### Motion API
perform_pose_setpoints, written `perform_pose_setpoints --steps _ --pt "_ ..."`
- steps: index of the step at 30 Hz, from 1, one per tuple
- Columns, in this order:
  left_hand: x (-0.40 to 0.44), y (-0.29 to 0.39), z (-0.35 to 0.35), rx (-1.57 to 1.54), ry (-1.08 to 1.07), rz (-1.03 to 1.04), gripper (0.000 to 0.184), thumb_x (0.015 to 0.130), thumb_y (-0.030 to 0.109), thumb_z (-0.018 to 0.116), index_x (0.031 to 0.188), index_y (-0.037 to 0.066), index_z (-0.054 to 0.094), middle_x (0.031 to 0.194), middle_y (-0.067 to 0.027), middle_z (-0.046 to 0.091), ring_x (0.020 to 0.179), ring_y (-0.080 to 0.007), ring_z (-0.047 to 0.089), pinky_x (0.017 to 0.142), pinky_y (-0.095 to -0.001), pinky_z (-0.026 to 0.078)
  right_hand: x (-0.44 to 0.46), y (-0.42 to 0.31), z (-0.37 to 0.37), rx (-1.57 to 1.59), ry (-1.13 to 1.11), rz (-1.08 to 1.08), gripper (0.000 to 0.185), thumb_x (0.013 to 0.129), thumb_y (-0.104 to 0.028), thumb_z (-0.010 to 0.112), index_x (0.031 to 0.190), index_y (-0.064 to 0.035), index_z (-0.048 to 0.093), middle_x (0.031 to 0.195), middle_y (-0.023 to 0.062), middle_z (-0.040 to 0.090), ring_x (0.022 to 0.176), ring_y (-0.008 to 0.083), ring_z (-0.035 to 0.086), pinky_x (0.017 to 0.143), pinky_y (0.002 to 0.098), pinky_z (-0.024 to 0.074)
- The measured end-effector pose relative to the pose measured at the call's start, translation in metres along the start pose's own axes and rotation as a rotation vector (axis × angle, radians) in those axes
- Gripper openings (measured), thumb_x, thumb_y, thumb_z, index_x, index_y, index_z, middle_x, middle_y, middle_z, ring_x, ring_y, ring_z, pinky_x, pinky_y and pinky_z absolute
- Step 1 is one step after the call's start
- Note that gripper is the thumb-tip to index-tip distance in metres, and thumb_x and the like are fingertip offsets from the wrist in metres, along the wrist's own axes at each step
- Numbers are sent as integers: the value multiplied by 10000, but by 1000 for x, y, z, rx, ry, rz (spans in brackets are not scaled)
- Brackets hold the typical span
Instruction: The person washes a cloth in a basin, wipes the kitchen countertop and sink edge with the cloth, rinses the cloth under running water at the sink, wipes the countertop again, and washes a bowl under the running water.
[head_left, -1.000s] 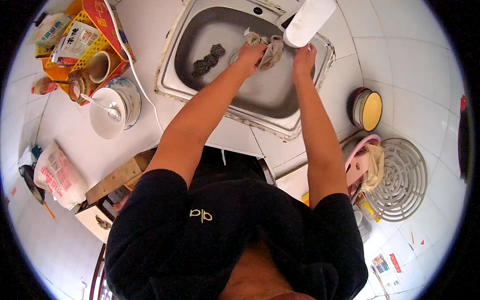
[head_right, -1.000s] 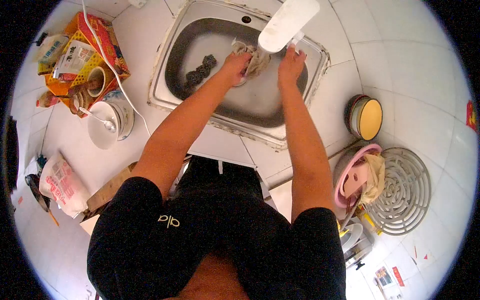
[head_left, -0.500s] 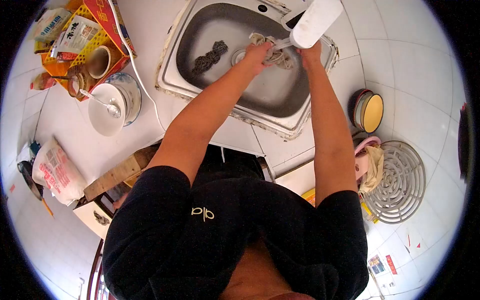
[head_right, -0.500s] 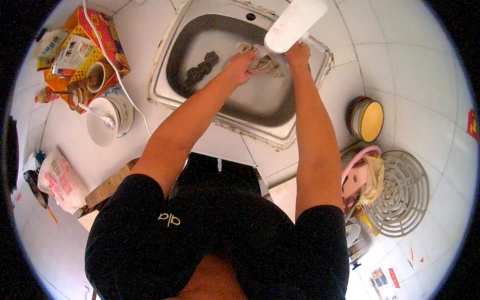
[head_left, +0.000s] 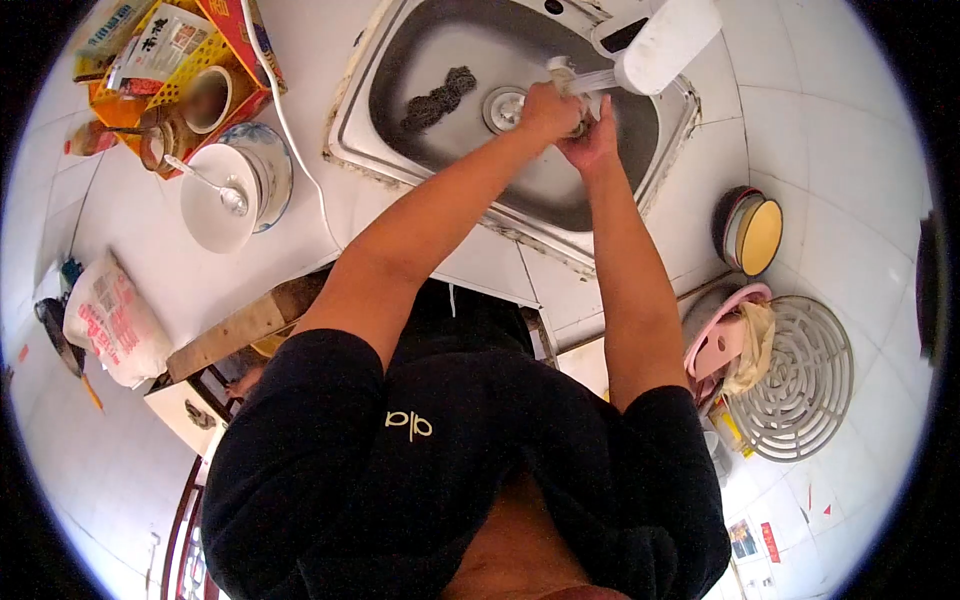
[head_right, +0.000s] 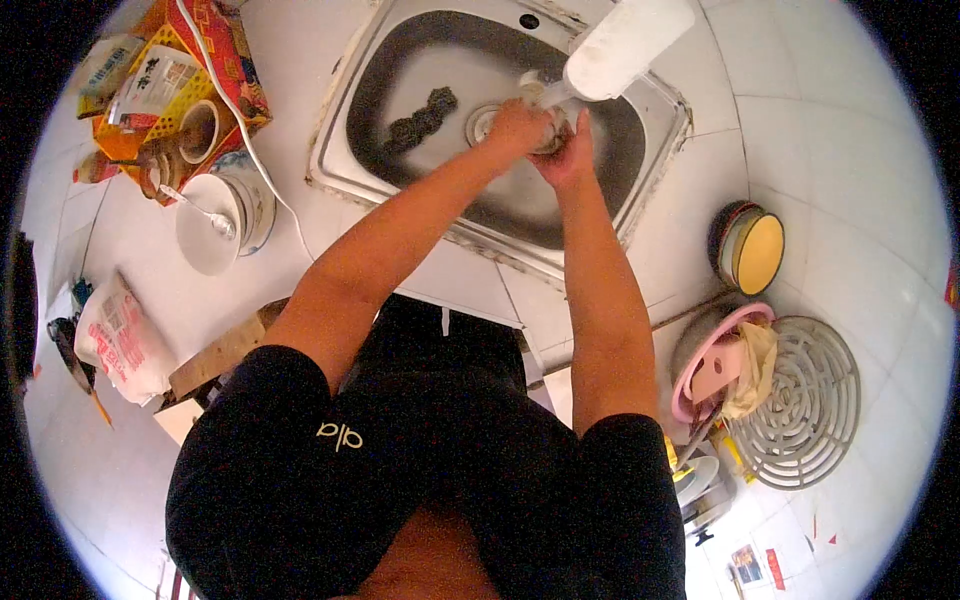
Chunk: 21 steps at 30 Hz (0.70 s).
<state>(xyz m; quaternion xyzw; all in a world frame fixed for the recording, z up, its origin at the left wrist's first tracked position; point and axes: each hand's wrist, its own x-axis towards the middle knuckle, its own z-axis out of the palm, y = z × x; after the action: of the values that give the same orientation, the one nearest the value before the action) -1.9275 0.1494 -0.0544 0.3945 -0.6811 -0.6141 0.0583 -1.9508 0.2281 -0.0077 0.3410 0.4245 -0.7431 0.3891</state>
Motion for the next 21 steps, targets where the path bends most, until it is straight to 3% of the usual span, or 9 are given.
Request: perform_pose_setpoints --steps 1,2,4,6,8,11,14,19,21 --pt "-19 13 16 79 248 167 526 843 339 579 1265 39 481 1110 -216 577 920 -444 584 836 -485 478 27 0 -15 29 -98 2 608 919 -600 409 1287 -121 482 1244 124 544 1168 346 475 941 483 403" --pt "-33 24 8 179 232 228 491 828 320 590 1218 30 523 1096 -209 585 930 -427 583 846 -475 473 48 3 -29 58 -196 2 573 926 -584 410 1256 -125 502 1229 127 553 1153 351 484 919 491 414" --pt "-60 47 -9 375 217 357 424 796 284 612 1123 13 607 1070 -195 602 948 -395 582 866 -456 463 63 18 -45 102 -909 -110 529 923 -535 442 1285 -151 478 1256 116 534 1143 288 506 932 463 424" --pt "-38 37 -13 388 72 360 408 795 285 618 1096 10 619 1068 -196 603 952 -386 581 858 -459 467 68 22 -48 65 -1053 -178 463 922 -479 463 1251 -155 480 1218 109 534 1090 255 526 909 445 433" --pt "-10 24 -11 391 -75 359 392 794 285 624 1069 6 631 1065 -196 603 955 -377 581 849 -462 470 36 24 -14 -55 -626 -198 365 922 -416 473 1155 -138 508 1115 106 553 994 254 546 849 438 442" --pt "23 29 -24 658 -208 456 362 802 300 623 1021 12 638 1048 -206 602 930 -376 584 831 -476 477 -1 30 26 -231 18 -213 235 922 -322 488 1012 -113 550 960 101 582 850 253 574 760 428 455" --pt "17 23 -20 265 -52 241 308 812 338 616 864 40 673 978 -213 615 903 -377 599 809 -475 493 39 19 5 86 -352 -165 228 939 -307 466 1026 -111 545 975 90 592 857 253 590 744 411 482" --pt "4 10 -22 177 -157 218 315 859 361 550 875 74 680 978 -231 628 881 -412 619 788 -489 500 23 28 1 -137 -134 -165 305 924 -331 429 1077 -106 566 1066 92 603 1033 249 567 875 415 465" --pt "7 12 -19 179 -109 243 310 856 355 548 874 76 682 940 -234 636 866 -414 627 776 -489 503 25 25 -1 -200 -90 -161 319 917 -340 429 1079 -105 571 1075 93 607 1050 251 569 889 418 464"
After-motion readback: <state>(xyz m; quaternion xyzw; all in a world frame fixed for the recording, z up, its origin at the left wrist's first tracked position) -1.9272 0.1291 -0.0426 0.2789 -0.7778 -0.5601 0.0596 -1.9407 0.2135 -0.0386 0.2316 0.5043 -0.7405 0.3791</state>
